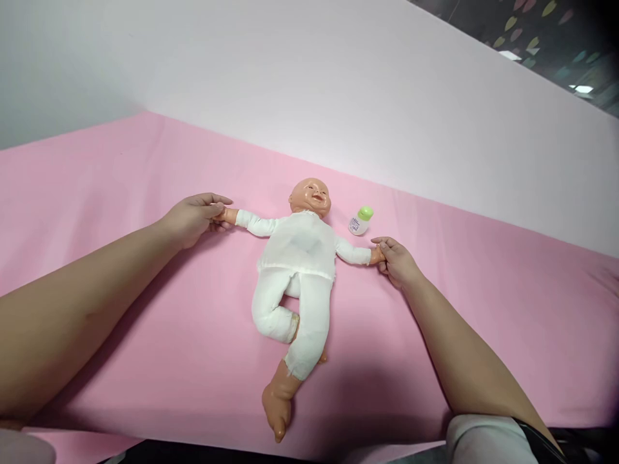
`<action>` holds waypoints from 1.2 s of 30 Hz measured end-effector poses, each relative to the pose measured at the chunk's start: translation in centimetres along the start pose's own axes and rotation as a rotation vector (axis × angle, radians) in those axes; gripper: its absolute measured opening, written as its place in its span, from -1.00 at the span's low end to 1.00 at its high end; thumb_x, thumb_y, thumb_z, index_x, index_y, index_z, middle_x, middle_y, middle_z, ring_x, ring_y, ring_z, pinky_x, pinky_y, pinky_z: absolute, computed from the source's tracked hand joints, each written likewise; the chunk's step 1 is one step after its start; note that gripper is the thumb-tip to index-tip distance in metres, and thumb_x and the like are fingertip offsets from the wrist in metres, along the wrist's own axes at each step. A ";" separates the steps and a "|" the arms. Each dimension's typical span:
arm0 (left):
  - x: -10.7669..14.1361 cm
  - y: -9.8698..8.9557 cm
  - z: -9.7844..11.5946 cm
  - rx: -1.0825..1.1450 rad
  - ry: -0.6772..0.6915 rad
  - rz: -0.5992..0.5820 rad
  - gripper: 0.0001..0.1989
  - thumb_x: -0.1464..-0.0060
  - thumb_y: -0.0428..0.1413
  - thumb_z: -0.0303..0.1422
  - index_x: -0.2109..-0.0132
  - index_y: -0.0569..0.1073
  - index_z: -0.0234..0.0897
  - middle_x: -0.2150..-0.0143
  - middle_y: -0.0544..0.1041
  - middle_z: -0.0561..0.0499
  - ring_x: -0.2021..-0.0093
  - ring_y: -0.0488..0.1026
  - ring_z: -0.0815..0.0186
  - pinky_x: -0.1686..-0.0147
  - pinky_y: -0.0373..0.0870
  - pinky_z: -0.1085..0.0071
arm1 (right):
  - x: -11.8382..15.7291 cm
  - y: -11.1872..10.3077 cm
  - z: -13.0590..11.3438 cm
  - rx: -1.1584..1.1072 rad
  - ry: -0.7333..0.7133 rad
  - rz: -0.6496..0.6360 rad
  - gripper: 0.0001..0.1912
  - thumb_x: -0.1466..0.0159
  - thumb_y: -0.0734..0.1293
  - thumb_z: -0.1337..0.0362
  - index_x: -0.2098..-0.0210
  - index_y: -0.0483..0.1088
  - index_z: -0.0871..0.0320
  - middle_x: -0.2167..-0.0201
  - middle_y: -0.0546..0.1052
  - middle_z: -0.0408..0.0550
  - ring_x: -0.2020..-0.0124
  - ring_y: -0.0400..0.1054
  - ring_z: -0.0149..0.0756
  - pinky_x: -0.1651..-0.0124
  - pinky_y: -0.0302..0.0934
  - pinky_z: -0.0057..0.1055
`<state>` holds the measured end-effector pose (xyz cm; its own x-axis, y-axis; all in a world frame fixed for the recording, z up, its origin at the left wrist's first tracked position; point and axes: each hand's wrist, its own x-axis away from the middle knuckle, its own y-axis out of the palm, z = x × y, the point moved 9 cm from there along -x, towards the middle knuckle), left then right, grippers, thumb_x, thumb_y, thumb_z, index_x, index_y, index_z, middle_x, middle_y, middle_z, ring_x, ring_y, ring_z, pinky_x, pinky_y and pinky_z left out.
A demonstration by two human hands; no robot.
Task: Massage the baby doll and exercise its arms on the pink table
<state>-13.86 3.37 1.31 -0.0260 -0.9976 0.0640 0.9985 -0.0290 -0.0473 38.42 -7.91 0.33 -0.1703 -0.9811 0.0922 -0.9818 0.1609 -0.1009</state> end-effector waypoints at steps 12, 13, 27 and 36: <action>2.4 5.0 0.2 0.107 -0.041 -0.241 -0.64 0.14 0.52 -0.13 0.25 0.60 -0.12 0.27 0.64 -0.08 0.19 0.59 0.10 0.00 0.55 -0.05 | 2.0 4.3 -1.3 -0.300 0.000 -0.070 -0.25 -0.04 0.72 0.02 -0.09 0.44 0.10 0.46 0.48 -0.21 0.51 0.34 -0.38 0.48 0.35 -0.50; 2.3 5.1 0.0 0.094 -0.038 -0.235 -0.64 0.11 0.51 -0.11 0.25 0.59 -0.13 0.28 0.63 -0.06 0.20 0.59 0.12 0.01 0.55 -0.01 | 2.0 4.6 -1.0 -0.255 0.017 -0.079 -0.23 -0.03 0.73 0.01 -0.10 0.42 0.11 0.48 0.48 -0.21 0.52 0.34 -0.38 0.48 0.35 -0.49; 5.7 7.8 6.5 -0.224 0.473 0.024 -0.73 -0.13 0.29 -0.18 0.23 0.38 -0.18 0.32 0.52 0.02 0.28 0.53 0.21 0.16 0.54 0.23 | 2.8 6.4 -5.0 0.187 -0.339 0.154 -0.43 -0.27 0.54 -0.05 -0.12 0.37 0.05 0.04 0.60 0.03 0.13 0.59 -0.11 0.13 0.58 -0.19; 10.8 13.6 6.4 -0.799 1.030 -0.285 -0.53 -0.30 0.16 -0.19 -0.29 0.53 -0.17 -0.26 0.55 -0.20 -0.26 0.52 -0.03 -0.27 0.49 0.04 | 8.7 15.7 -7.4 0.938 -1.060 -0.114 -0.54 -0.44 0.28 0.37 -0.30 0.43 0.05 -0.31 0.50 0.08 -0.11 0.48 0.01 -0.21 0.44 0.04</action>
<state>-0.28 -7.36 7.69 -0.6061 -0.5321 -0.5912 0.6585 0.0813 -0.7482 20.92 -13.11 6.84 0.4588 -0.6662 -0.5880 -0.4954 0.3575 -0.7917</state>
